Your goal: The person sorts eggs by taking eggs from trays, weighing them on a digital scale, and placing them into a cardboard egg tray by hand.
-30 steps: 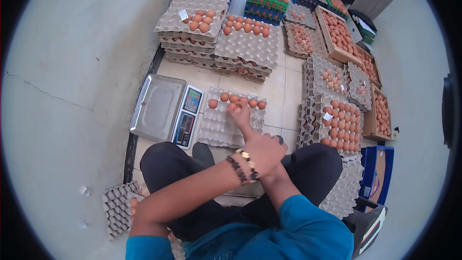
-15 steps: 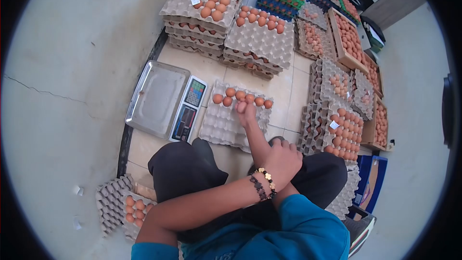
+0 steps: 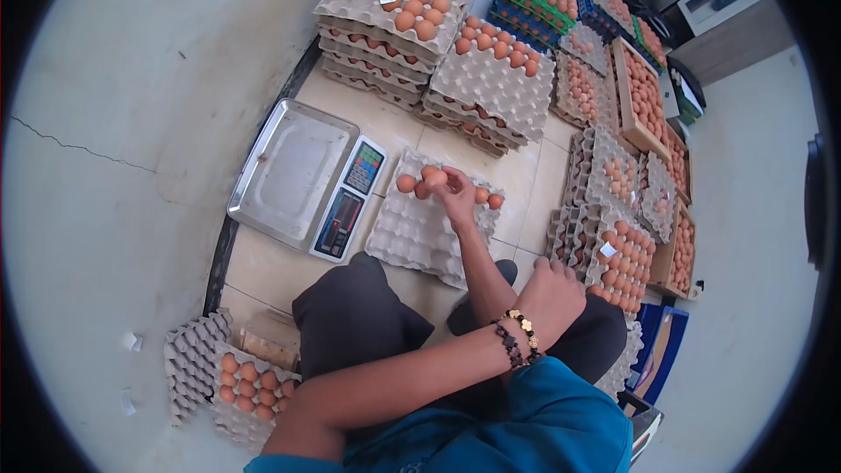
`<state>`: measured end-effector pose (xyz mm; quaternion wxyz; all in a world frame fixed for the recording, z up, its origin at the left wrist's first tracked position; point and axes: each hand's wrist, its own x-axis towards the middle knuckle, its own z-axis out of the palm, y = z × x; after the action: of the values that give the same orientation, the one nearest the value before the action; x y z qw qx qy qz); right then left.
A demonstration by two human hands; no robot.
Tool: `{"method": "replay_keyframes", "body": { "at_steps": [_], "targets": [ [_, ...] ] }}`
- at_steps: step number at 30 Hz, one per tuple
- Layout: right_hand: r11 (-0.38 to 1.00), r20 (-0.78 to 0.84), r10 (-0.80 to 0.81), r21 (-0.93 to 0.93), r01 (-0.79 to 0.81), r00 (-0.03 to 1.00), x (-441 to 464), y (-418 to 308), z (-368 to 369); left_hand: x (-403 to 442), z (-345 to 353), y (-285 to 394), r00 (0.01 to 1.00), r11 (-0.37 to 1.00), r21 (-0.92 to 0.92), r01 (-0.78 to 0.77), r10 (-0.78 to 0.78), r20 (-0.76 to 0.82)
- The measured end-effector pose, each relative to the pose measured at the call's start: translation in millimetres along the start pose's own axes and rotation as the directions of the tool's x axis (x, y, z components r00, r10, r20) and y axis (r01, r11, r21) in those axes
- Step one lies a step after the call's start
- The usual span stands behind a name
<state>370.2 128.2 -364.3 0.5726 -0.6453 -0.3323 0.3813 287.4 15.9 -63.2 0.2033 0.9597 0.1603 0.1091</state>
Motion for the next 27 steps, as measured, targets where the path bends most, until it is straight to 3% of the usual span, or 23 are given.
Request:
{"method": "replay_keyframes", "body": {
  "at_steps": [4, 7, 10, 11, 14, 15, 17, 18, 20, 21, 22, 23, 25, 26, 27],
  "targets": [
    [0.951, 0.066, -0.081, -0.293, 0.097, 0.995, 21.1, -20.9, 27.5, 15.3, -8.7, -14.8, 1.0, 0.999, -0.032, 0.012, -0.012, 0.016],
    [0.765, 0.228, -0.246, -0.551, 0.333, 0.942, 36.6, -24.1, 45.2, 30.9, -8.0, -25.9, 0.998, 0.998, -0.023, 0.056, -0.056, 0.007],
    [0.657, 0.414, -0.332, -0.544, 0.523, 0.848, 56.8, -5.7, 43.1, 39.7, -6.8, -35.9, 0.998, 0.997, -0.05, 0.065, -0.066, -0.018],
    [0.655, 0.51, -0.208, -0.561, 0.506, 0.835, 65.0, -9.4, 38.3, 40.4, -5.9, -38.6, 0.998, 0.997, -0.052, 0.064, -0.065, -0.021],
    [0.697, 0.578, 0.067, -0.611, 0.376, 0.814, 66.1, -36.0, 30.9, 42.8, -2.8, -40.4, 0.998, 0.997, -0.042, 0.063, -0.064, -0.028],
    [0.691, 0.593, 0.016, -0.589, 0.42, 0.805, 69.3, -38.5, 30.1, 41.8, -6.8, -40.4, 0.998, 0.998, -0.038, 0.056, -0.057, -0.023],
    [0.658, 0.468, -0.334, -0.506, 0.558, 0.818, 72.1, -46.1, 19.2, 34.1, -17.8, -40.3, 0.998, 0.999, -0.031, 0.04, -0.042, -0.045],
    [0.618, 0.381, -0.502, -0.47, 0.63, 0.777, 75.8, -63.2, 16.2, 29.0, -24.9, -41.0, 0.997, 0.999, -0.022, 0.028, -0.03, -0.078],
    [0.573, 0.186, -0.681, -0.468, 0.673, 0.708, 103.9, -96.1, 7.3, 26.6, -44.5, -48.6, 0.993, 0.997, -0.068, 0.022, -0.03, -0.113],
    [0.533, 0.13, -0.723, -0.519, 0.668, 0.678, 126.3, -110.6, 0.2, 26.0, -56.4, -52.6, 0.993, 0.992, -0.127, 0.025, -0.039, -0.107],
    [0.582, 0.064, -0.667, -0.578, 0.572, 0.743, 153.1, -120.9, -3.9, 27.3, -66.4, -56.2, 0.994, 0.982, -0.187, 0.028, -0.047, -0.101],
    [0.62, -0.003, -0.608, -0.626, 0.473, 0.794, 180.8, -131.3, -6.5, 32.1, -74.6, -60.5, 0.974, 0.965, -0.257, 0.047, -0.102, -0.205],
    [0.451, 0.075, -0.674, -0.746, 0.49, 0.735, 226.9, -155.0, -8.4, 35.8, -86.5, -63.7, 0.909, 0.903, -0.426, 0.06, -0.226, -0.351],
    [0.443, 0.107, -0.611, -0.775, 0.451, 0.784, 246.2, -160.5, -6.0, 37.0, -93.7, -65.8, 0.863, 0.865, -0.499, 0.049, -0.287, -0.414],
    [0.43, 0.135, -0.543, -0.803, 0.413, 0.829, 263.2, -164.4, -2.3, 34.9, -101.9, -65.7, 0.86, 0.813, -0.577, 0.076, -0.346, -0.374]
  ]
}}
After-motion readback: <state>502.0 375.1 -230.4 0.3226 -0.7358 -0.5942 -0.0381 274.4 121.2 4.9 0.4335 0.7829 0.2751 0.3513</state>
